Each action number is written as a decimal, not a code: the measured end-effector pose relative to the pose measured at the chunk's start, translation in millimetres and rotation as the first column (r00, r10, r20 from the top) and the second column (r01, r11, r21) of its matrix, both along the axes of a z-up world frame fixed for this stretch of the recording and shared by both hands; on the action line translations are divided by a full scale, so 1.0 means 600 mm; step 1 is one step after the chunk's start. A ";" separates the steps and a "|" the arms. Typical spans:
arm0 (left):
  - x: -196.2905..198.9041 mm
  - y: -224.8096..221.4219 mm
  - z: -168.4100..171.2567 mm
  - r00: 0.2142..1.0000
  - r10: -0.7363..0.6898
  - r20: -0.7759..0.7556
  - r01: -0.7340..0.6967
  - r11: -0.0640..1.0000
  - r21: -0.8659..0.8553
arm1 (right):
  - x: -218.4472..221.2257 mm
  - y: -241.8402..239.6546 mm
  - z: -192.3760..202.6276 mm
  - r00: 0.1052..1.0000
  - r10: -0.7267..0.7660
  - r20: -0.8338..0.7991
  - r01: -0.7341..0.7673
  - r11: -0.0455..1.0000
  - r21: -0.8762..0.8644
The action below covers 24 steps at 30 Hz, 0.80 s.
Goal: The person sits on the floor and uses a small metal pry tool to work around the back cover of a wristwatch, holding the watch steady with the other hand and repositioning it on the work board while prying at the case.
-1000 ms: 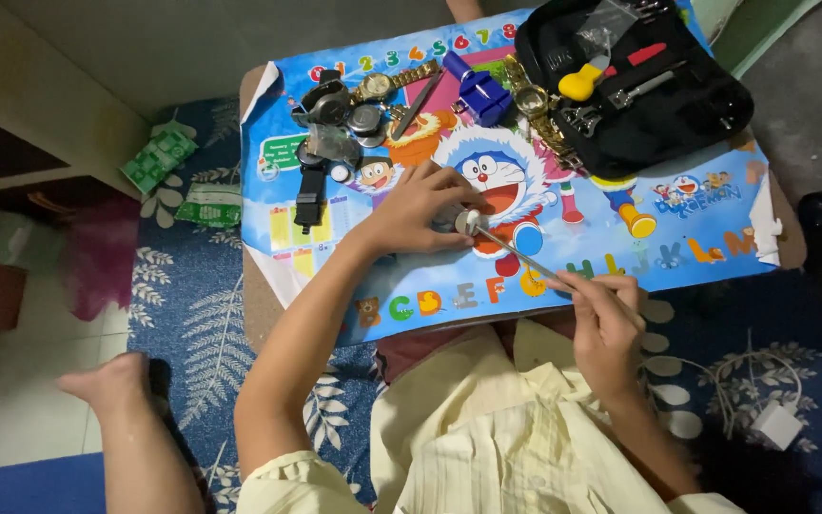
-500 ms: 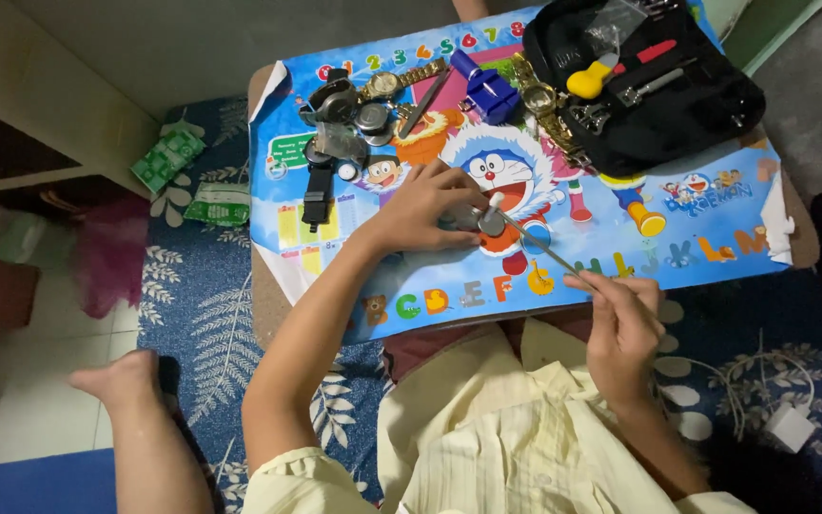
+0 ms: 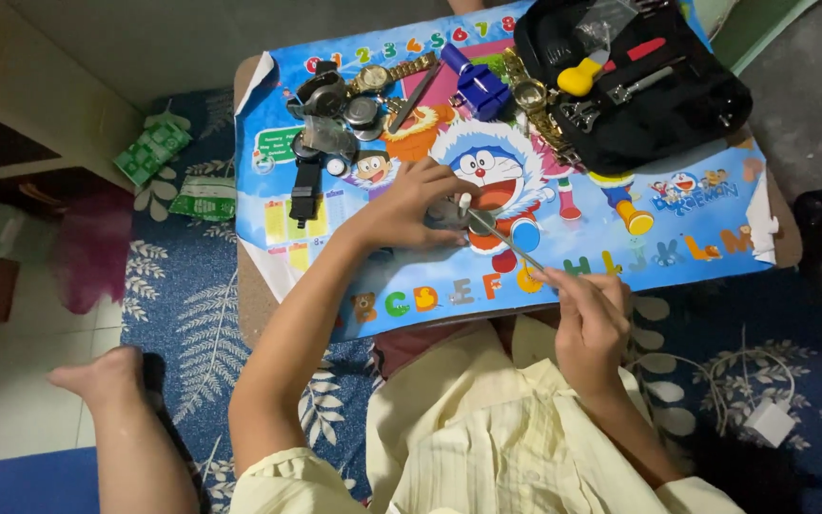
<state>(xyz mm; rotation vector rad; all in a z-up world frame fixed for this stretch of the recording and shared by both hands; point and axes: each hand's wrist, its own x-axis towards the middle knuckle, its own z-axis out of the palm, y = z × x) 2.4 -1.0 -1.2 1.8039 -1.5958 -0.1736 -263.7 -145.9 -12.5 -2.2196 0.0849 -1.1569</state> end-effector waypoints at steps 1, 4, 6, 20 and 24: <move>0.000 -0.001 -0.002 1.000 -0.007 0.011 0.007 1.000 -0.003 | -0.002 -0.001 -0.001 1.000 -0.001 -0.002 0.001 1.000 -0.028; -0.003 -0.002 -0.002 1.000 -0.008 0.013 0.008 1.000 -0.006 | 0.003 0.005 0.004 1.000 0.007 -0.024 -0.008 0.998 -0.056; -0.008 -0.001 0.000 1.000 0.001 0.002 -0.001 1.000 -0.010 | 0.005 0.007 0.003 0.999 0.021 -0.046 -0.023 0.998 -0.058; -0.004 -0.003 -0.003 0.999 -0.038 -0.027 0.036 0.997 -0.066 | -0.009 0.014 0.013 1.000 -0.025 -0.003 0.024 0.996 -0.081; -0.004 -0.001 -0.001 0.997 -0.048 -0.068 0.040 0.993 -0.109 | -0.027 0.002 -0.001 0.998 -0.048 0.050 0.052 0.996 -0.079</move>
